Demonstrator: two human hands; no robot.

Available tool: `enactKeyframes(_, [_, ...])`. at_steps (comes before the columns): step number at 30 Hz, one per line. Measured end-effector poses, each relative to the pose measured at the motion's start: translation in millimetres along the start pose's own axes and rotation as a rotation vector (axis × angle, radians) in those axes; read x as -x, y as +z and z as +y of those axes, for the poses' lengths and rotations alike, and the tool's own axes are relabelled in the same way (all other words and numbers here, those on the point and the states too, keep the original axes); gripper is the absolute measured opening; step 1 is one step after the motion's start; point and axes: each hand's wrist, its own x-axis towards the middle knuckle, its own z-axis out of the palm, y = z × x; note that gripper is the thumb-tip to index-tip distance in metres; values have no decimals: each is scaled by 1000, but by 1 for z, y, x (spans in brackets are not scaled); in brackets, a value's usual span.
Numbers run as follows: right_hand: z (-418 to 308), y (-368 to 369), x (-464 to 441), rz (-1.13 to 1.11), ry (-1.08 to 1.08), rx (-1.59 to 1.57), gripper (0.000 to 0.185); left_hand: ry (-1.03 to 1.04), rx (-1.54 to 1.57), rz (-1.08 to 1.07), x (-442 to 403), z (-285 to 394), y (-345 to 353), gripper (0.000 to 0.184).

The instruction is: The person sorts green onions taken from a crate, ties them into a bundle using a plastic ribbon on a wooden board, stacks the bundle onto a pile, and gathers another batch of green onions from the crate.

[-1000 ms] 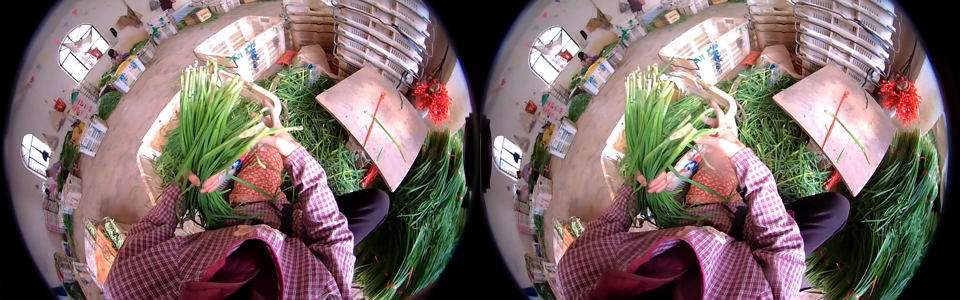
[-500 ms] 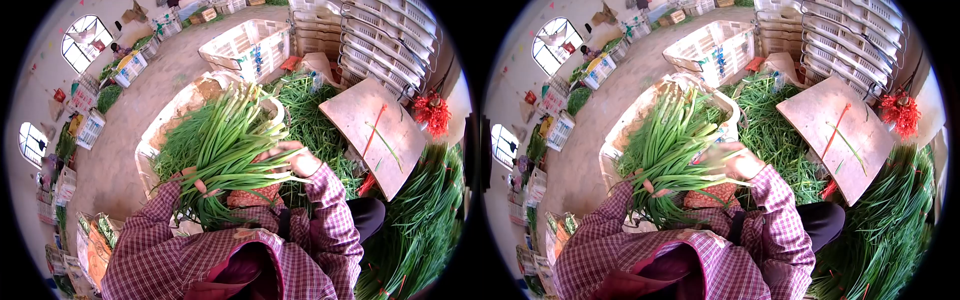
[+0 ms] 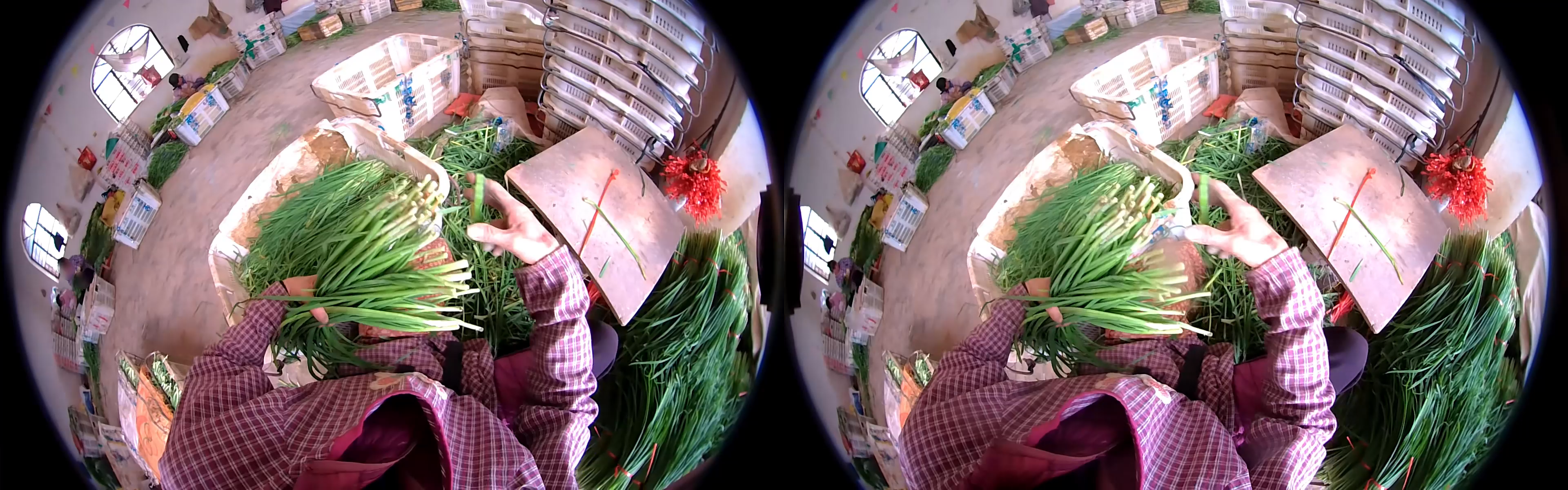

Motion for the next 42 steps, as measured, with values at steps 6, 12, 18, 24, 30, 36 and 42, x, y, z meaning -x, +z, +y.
enactKeyframes(6, [12, 4, -13, -126, -58, -141, 31, -5, 23, -62, -8, 26, 9, 92])
enactKeyframes(12, [34, -58, 33, 313, -160, -432, 24, 127, 43, 3, -16, 6, 4, 88])
enactKeyframes(18, [57, -49, 33, 324, -180, 571, 52, 166, -73, 35, -20, 3, 2, 87])
enactKeyframes(24, [10, 4, 9, -1, 52, -9, 55, 175, -68, 7, -21, 15, 6, 86])
enactKeyframes(30, [17, -12, 12, 231, -58, 7, 20, 238, -252, 140, -12, 62, 9, 87])
enactKeyframes(36, [34, -73, 53, 688, -160, 164, 22, 326, -303, 323, -8, 98, 19, 49])
enactKeyframes(42, [-2, -10, 37, 757, -380, 791, 26, 408, -698, 568, -20, 104, 28, 55])
